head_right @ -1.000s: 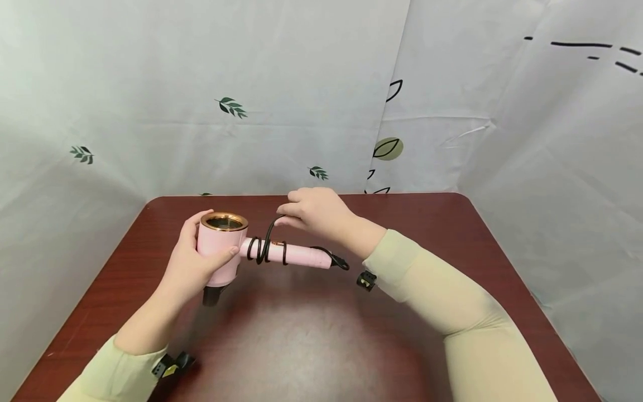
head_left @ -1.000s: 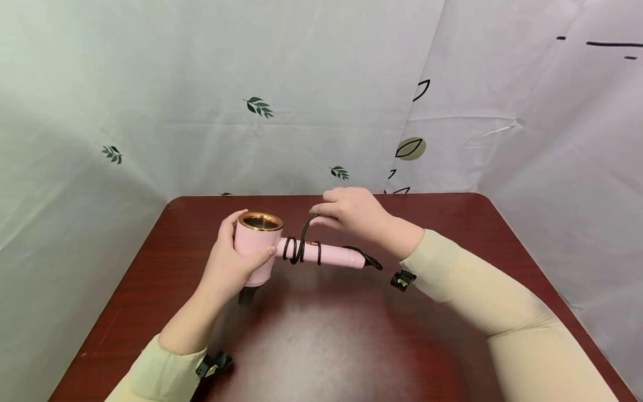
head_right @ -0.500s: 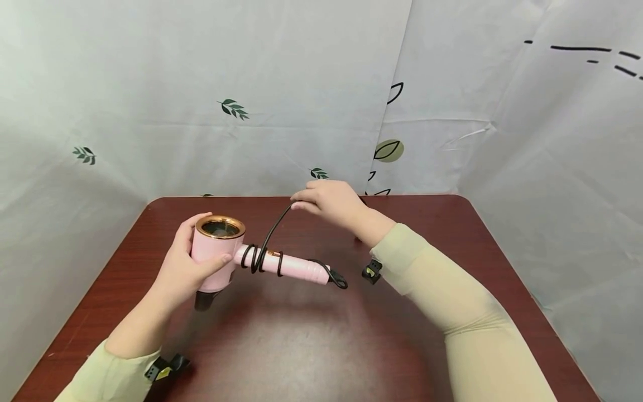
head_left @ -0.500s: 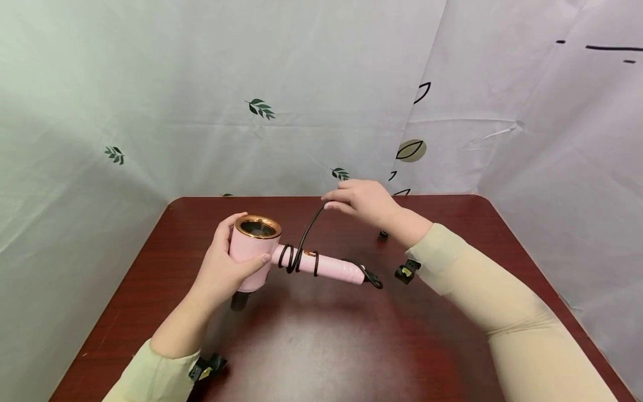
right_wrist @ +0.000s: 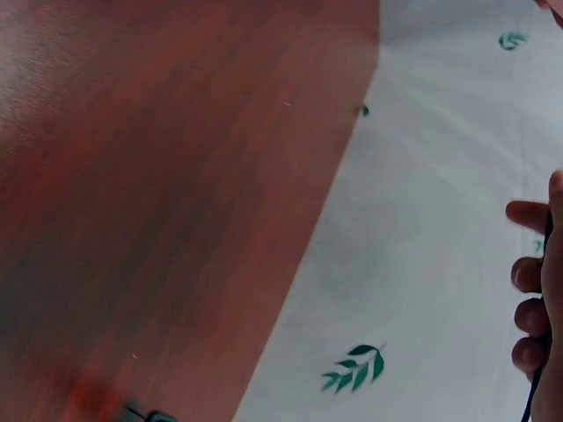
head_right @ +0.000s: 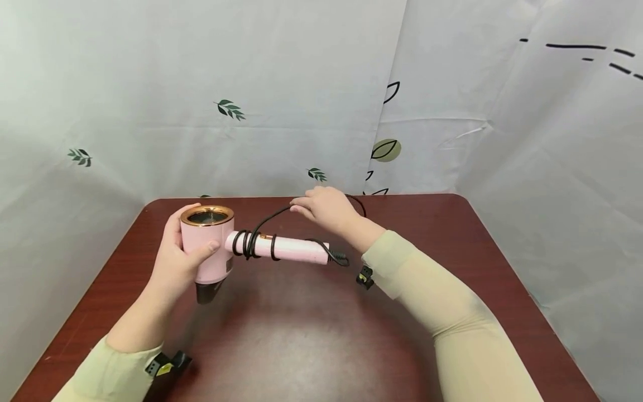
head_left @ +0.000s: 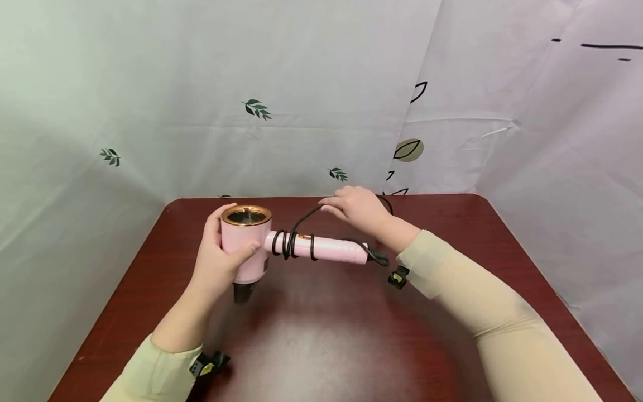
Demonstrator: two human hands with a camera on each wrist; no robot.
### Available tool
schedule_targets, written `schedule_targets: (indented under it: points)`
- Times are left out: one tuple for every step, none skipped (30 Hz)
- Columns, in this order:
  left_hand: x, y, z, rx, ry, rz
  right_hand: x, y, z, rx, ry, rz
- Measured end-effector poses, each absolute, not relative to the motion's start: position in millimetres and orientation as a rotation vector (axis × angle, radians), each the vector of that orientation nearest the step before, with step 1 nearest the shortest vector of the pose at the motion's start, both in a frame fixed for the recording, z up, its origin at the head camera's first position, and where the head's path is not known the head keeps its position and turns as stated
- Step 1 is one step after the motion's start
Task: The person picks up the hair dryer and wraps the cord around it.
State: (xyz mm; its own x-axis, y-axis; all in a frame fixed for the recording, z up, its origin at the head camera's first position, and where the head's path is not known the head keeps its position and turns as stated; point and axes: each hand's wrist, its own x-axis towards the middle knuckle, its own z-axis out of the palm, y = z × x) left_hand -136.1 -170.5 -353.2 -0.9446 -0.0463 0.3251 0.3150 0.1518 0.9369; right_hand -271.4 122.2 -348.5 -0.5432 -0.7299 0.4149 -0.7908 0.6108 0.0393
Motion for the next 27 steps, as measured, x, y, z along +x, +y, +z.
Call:
schedule_targets:
  points:
    - [-137.6, -169.6, -353.1, -0.250, -2.138, -1.876, -270.7, 120.6, -351.3, 1.220, -2.444, 0.186]
    - [-139.1, -168.6, -353.1, -0.237, -2.124, -1.886, -269.7, 119.0, -354.0, 1.222, -2.449, 0.168]
    - [-140.5, -167.6, -353.0, -0.224, -2.110, -1.894, -268.2, 117.2, -356.7, 1.222, -2.458, 0.151]
    - [-141.8, -166.4, -352.9, -0.209, -2.094, -1.906, -267.1, 115.1, -360.0, 1.221, -2.474, 0.127]
    - [-143.1, -165.0, -352.7, -0.198, -2.074, -1.923, -265.8, 112.9, -363.1, 1.230, -2.482, 0.100]
    - [-144.4, -163.6, -352.4, -0.186, -2.054, -1.937, -264.4, 110.7, -366.3, 1.234, -2.484, 0.081]
    - [-145.8, -161.9, -351.9, -0.174, -2.031, -1.953, -262.1, 108.3, -368.8, 1.223, -2.507, 0.058]
    - [-147.0, -160.1, -351.1, -0.161, -2.011, -1.970, -258.9, 105.9, -371.1, 1.193, -2.499, 0.051]
    - [-148.2, -158.1, -350.2, -0.150, -1.992, -1.986, -255.6, 103.8, -373.0, 1.186, -2.449, 0.016]
    - [-149.3, -156.0, -349.2, -0.132, -1.976, -1.999, -251.8, 102.2, -375.0, 1.172, -2.398, -0.072]
    - [-150.2, -153.9, -348.1, -0.112, -1.958, -2.014, -248.9, 99.4, -376.2, 1.145, -2.320, -0.242]
    - [-151.1, -152.1, -346.9, -0.089, -1.935, -2.028, -244.9, 97.5, -377.4, 1.111, -2.302, -0.290]
    - [-152.1, -150.5, -345.5, -0.066, -1.908, -2.039, -240.9, 95.5, -377.6, 1.079, -2.304, -0.349]
    - [-152.9, -149.0, -344.0, -0.042, -1.883, -2.049, -237.4, 93.8, -378.5, 1.050, -2.293, -0.359]
    - [-153.6, -147.9, -342.6, -0.020, -1.858, -2.055, -234.8, 92.2, -379.1, 1.051, -2.309, -0.374]
    - [-154.5, -146.9, -341.0, -0.002, -1.831, -2.060, -232.2, 90.6, -379.5, 1.043, -2.360, -0.375]
    - [-155.4, -146.1, -339.3, 0.015, -1.807, -2.062, -230.3, 88.7, -379.9, 1.042, -2.407, -0.311]
    - [-156.4, -145.5, -337.8, 0.030, -1.788, -2.059, -227.0, 88.4, -380.0, 1.048, -2.466, -0.150]
    - [-157.4, -145.1, -336.4, 0.044, -1.776, -2.050, -224.6, 87.3, -379.6, 1.061, -2.465, -0.100]
    - [-158.3, -144.7, -335.1, 0.057, -1.768, -2.041, -222.6, 86.5, -379.7, 1.085, -2.444, -0.048]
    - [-159.4, -144.6, -334.0, 0.065, -1.765, -2.027, -220.5, 86.0, -379.5, 1.114, -2.425, -0.032]
    - [-160.4, -144.4, -333.0, 0.076, -1.766, -2.010, -218.1, 85.7, -379.0, 1.136, -2.404, -0.032]
    - [-161.4, -144.5, -332.4, 0.090, -1.773, -1.988, -215.9, 85.6, -378.8, 1.154, -2.383, -0.025]
    - [-162.7, -144.8, -332.1, 0.101, -1.782, -1.965, -213.9, 85.7, -378.3, 1.164, -2.371, -0.025]
    - [-164.0, -145.1, -332.0, 0.113, -1.791, -1.939, -212.3, 85.8, -378.3, 1.173, -2.361, -0.028]
    - [-165.2, -145.5, -332.1, 0.126, -1.802, -1.914, -210.8, 86.2, -378.1, 1.178, -2.357, -0.028]
    - [-166.5, -146.0, -332.4, 0.140, -1.812, -1.890, -209.5, 86.7, -377.7, 1.183, -2.350, -0.027]
